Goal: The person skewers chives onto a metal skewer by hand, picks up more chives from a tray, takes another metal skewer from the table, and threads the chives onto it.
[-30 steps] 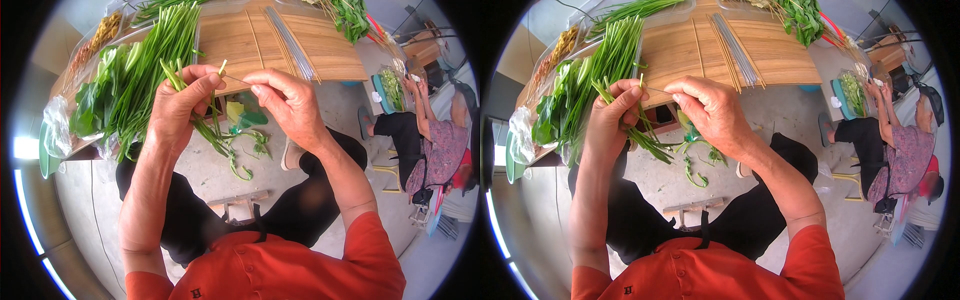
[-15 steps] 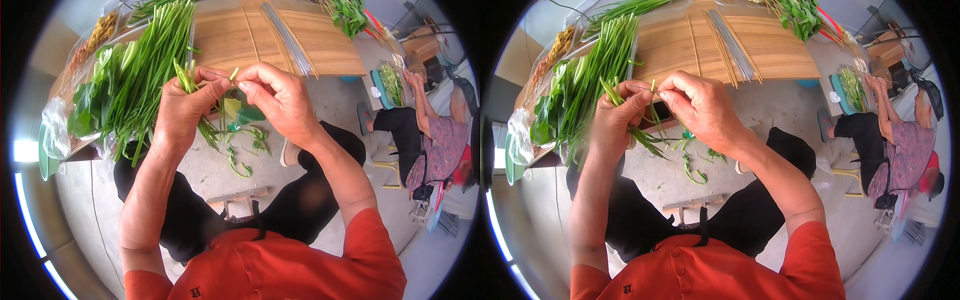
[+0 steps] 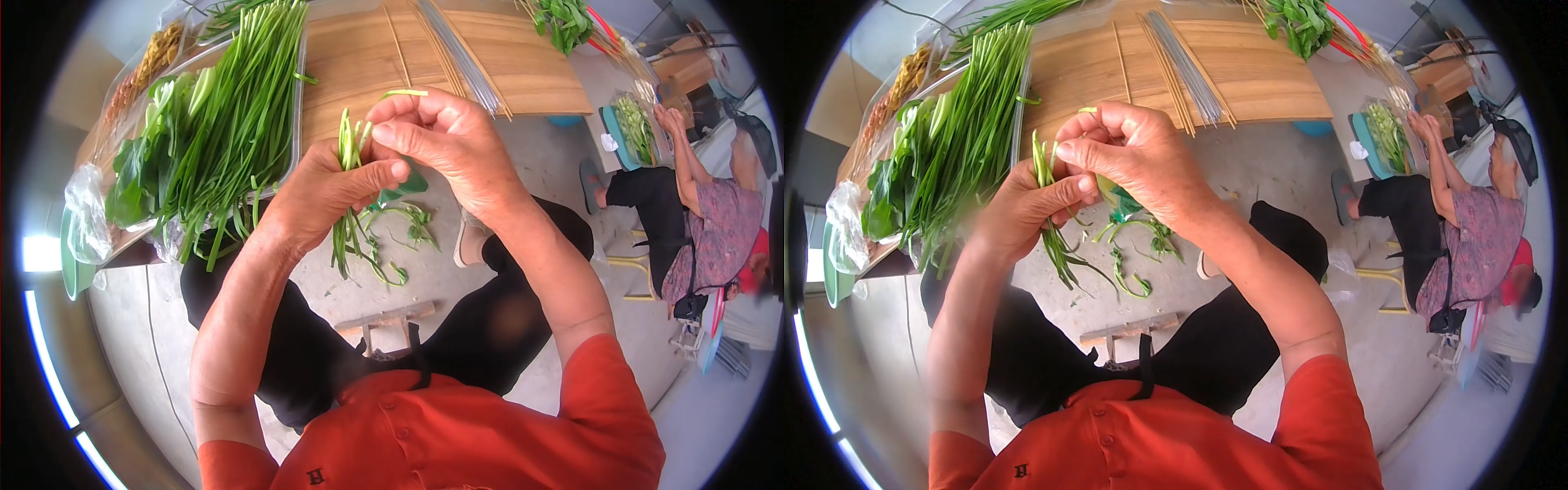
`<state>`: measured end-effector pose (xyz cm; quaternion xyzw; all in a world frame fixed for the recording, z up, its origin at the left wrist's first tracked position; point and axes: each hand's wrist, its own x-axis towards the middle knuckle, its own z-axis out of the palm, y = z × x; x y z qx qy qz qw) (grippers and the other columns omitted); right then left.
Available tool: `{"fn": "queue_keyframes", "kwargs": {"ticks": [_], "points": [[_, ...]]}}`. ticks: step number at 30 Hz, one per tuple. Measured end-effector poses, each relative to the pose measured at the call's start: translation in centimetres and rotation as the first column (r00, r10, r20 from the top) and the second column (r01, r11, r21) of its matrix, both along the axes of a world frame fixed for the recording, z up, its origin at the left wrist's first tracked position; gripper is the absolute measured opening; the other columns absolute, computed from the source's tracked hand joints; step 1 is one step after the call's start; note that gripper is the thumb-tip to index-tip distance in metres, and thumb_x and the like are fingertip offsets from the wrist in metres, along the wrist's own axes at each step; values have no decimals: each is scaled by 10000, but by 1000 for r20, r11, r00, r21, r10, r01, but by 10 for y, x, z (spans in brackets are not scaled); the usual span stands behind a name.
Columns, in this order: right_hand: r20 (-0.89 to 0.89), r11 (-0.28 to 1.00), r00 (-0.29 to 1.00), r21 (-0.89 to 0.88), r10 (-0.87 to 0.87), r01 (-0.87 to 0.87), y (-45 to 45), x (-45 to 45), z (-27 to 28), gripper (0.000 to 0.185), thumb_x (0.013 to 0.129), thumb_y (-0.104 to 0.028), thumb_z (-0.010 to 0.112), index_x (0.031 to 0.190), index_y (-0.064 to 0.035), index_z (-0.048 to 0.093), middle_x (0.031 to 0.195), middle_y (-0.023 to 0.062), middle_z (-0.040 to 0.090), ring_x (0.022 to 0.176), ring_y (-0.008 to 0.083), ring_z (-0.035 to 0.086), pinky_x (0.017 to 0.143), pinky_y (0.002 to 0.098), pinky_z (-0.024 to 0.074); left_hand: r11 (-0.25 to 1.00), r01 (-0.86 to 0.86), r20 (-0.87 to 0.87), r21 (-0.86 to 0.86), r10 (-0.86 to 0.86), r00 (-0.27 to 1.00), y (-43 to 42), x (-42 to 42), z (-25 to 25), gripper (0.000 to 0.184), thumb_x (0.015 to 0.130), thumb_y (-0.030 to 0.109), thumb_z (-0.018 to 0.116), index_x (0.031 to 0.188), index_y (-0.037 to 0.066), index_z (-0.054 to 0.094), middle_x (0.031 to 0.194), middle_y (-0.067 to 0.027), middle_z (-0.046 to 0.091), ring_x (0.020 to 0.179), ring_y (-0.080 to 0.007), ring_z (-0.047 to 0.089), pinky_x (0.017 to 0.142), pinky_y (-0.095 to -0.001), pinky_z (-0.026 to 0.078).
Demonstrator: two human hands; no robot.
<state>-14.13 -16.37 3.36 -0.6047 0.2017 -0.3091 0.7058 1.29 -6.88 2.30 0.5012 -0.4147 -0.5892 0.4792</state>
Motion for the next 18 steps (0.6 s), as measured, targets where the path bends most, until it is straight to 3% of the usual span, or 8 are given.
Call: {"fn": "queue_keyframes", "kwargs": {"ticks": [3,6,10,12,14,16,17,18], "points": [[-37,997,996,2,79,-79,-1,-2,3,128,908,-120,649,923,8,647,732,12,630,663,56,577,594,205,477,1000,-7,38,22,6,999,1,-5,0,183,881,227,705,919,53,661,795,-9,630,659,-52,491,560,-189,368],[0,993,993,27,116,-116,-7,-6,1,128,908,-119,648,908,9,651,725,18,632,659,62,581,601,212,480,1000,-11,42,-11,11,999,0,-8,2,302,918,349,648,925,49,679,769,11,596,639,-63,459,580,-215,371],[-1,997,1000,-78,-9,9,-12,-11,2,136,906,-131,652,890,4,658,712,9,622,641,59,569,610,216,472,999,-37,-5,-12,37,999,2,-6,11,447,1009,404,448,1008,24,683,884,-33,641,721,-96,510,667,-231,420],[-87,997,996,-78,-1,-6,-15,-15,4,189,906,-195,656,972,-18,666,808,-30,604,720,32,483,650,184,385,978,-175,262,-116,200,944,4,-4,10,432,1010,386,457,1049,17,678,907,-43,654,776,-104,540,731,-246,443],[-86,996,996,-89,-27,20,-21,-18,0,187,902,-194,660,969,-20,667,813,-34,601,710,29,472,643,180,378,976,-193,259,-101,213,942,4,0,9,374,1014,323,475,1081,13,672,921,-47,660,812,-109,562,762,-268,462],[-83,994,995,-100,-52,44,-23,-19,-3,184,898,-193,664,967,-22,668,818,-37,597,700,27,462,635,176,371,903,-267,387,-336,391,835,3,2,3,303,1008,245,504,1088,3,667,895,-37,650,844,-111,577,769,-274,474],[-80,994,996,-103,-40,32,-23,-20,-3,191,897,-200,668,968,-23,669,817,-36,596,700,26,463,632,175,371,898,-318,263,-303,399,878,2,-2,4,254,996,200,530,1077,3,667,855,-34,646,746,-78,546,660,-231,448],[-78,994,997,-106,-27,19,-23,-20,-4,197,896,-206,671,969,-23,670,816,-35,596,701,25,465,629,173,371,899,-318,264,-302,399,878,3,-2,7,254,996,200,530,1077,3,667,855,-34,646,746,-78,546,660,-231,448]]}}
